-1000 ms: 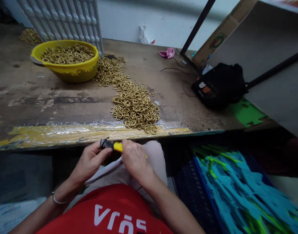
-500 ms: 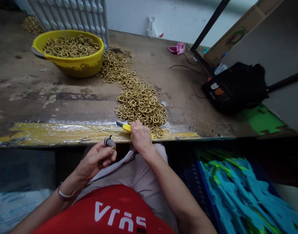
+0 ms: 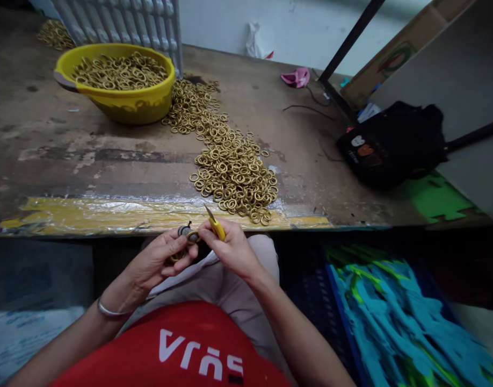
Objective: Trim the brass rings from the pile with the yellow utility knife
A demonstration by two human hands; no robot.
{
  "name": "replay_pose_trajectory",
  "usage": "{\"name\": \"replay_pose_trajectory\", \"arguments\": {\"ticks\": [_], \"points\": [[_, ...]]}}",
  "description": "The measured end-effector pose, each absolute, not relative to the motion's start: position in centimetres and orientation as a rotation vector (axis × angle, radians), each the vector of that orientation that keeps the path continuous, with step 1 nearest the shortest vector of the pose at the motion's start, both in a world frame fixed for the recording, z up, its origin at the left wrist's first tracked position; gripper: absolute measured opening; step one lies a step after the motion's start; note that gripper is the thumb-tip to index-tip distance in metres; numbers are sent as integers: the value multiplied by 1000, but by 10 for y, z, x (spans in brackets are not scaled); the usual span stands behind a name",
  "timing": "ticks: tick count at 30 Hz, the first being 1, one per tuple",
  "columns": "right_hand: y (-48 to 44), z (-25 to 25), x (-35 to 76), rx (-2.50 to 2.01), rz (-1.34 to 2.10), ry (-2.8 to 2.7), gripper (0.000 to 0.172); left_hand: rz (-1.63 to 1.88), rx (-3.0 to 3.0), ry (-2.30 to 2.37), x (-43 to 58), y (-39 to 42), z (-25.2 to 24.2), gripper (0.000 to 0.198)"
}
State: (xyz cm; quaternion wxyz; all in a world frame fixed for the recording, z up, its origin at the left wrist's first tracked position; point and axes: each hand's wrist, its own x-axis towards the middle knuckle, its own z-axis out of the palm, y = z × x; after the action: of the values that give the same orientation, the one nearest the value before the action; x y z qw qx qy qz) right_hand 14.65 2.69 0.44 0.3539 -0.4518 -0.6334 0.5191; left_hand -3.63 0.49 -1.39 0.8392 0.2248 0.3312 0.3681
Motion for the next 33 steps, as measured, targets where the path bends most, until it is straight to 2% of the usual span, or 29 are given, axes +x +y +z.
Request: {"name": "replay_pose_trajectory", "arguments": {"ticks": [5, 9, 13, 15, 22, 25, 30, 33], "points": [[16, 6, 149, -1124, 1272, -1673, 19, 764, 456, 715, -30, -5, -9, 29], [-1, 8, 155, -1242, 1002, -1898, 14, 810, 516, 799, -25, -10, -1, 31], [-18, 8, 161, -1447, 758, -2140, 27, 856, 602, 875, -20, -16, 2, 31], [-22, 8, 161, -1528, 693, -2198, 28, 855, 655, 900, -18, -18, -1, 30], [-14, 4, 159, -1819, 487, -2326, 21, 877, 1221, 1026, -19, -22, 5, 14], [0, -4, 163, -2040, 355, -2312, 19, 804, 1411, 914, -20, -24, 15, 19], [25, -12, 166, -1902, 166, -2313, 21, 735, 1019, 903, -21, -11, -5, 34], [42, -17, 165, -1955, 23, -2331, 22, 796, 812, 937, -23, -3, -20, 36]]}}
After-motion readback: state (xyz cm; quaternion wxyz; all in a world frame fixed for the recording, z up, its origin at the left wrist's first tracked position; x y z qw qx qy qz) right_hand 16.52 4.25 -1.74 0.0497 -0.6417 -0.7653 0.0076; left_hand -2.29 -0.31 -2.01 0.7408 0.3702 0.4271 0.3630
